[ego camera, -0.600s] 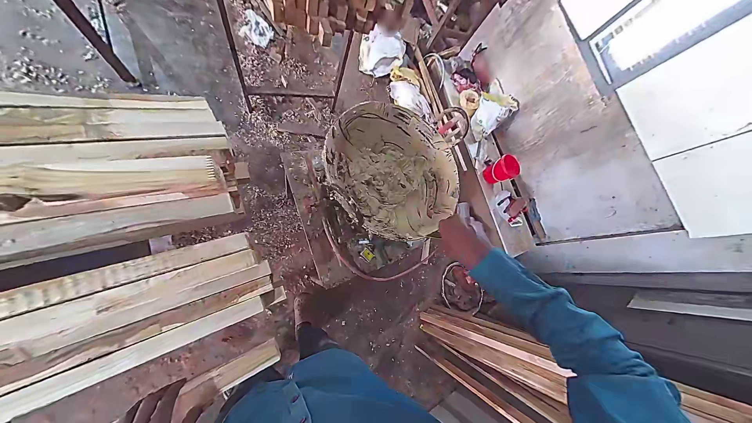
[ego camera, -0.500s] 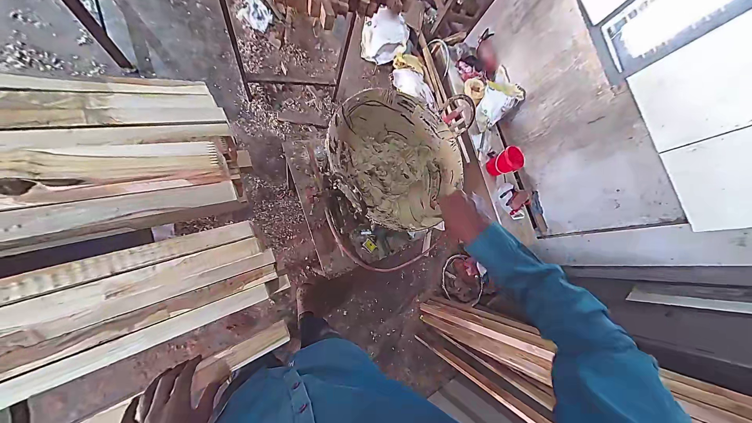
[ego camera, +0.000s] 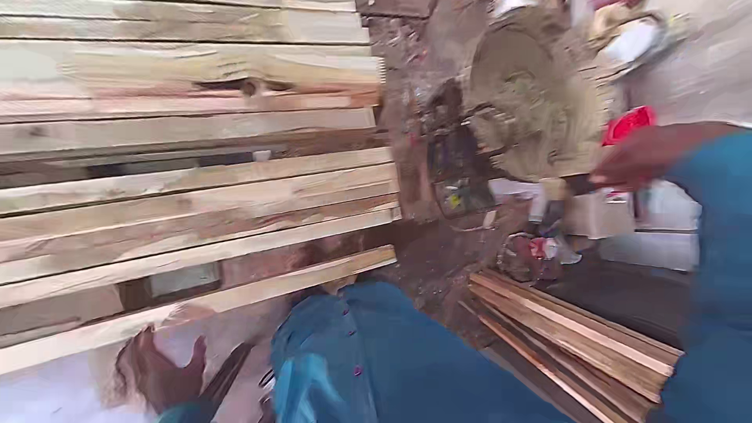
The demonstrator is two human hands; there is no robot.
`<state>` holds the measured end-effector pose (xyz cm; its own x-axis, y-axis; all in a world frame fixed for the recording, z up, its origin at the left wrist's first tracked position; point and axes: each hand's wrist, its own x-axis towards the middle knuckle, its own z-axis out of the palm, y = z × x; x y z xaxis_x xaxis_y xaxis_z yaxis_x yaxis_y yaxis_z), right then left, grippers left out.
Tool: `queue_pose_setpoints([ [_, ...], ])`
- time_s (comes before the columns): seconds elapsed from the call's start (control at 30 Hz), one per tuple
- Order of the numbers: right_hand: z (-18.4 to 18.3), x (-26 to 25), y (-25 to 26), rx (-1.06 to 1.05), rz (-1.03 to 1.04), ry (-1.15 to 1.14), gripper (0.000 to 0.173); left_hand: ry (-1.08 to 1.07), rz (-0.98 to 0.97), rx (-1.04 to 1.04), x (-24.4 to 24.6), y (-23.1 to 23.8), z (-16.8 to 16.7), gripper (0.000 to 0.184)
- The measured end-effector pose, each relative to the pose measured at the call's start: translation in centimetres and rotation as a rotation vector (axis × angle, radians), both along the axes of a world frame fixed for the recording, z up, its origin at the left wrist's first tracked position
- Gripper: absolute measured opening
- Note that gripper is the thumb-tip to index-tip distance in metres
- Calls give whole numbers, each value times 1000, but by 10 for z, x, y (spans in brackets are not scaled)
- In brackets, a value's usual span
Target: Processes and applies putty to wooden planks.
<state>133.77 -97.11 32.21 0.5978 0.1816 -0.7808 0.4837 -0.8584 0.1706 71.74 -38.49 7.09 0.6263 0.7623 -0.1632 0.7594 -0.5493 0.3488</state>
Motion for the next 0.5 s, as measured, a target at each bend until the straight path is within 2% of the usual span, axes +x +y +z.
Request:
queue_pose_setpoints([
  [0.03,-7,-16,-20,164,-197,33,18,30,-9,10,-3,27,2,92],
  [0.07,-11,-49,-19,274,-479,23,22,68,-37,12,-1,50,4,92],
  [0.1,-13,-95,-2,362,-742,-65,23,111,-74,20,4,70,2,91],
  [0.13,-20,-138,6,506,-921,-137,22,167,-117,45,7,87,-4,88],
  [0.2,-50,-219,25,802,-1180,-248,23,248,-221,28,13,111,-21,81],
  [0.27,-88,-292,68,1011,-1397,-306,32,348,-345,47,21,129,-40,65],
  [0.33,-116,-355,126,1141,-1574,-288,28,376,-453,78,18,136,-50,60],
  [0.4,-145,-397,178,1277,-1659,-188,37,409,-549,78,22,140,-44,59],
  [0.47,-174,-430,217,1385,-1620,-127,27,455,-591,3,24,141,-34,73],
  [0.5,-187,-442,235,1383,-1555,-169,28,454,-616,-42,29,141,-30,84],
])
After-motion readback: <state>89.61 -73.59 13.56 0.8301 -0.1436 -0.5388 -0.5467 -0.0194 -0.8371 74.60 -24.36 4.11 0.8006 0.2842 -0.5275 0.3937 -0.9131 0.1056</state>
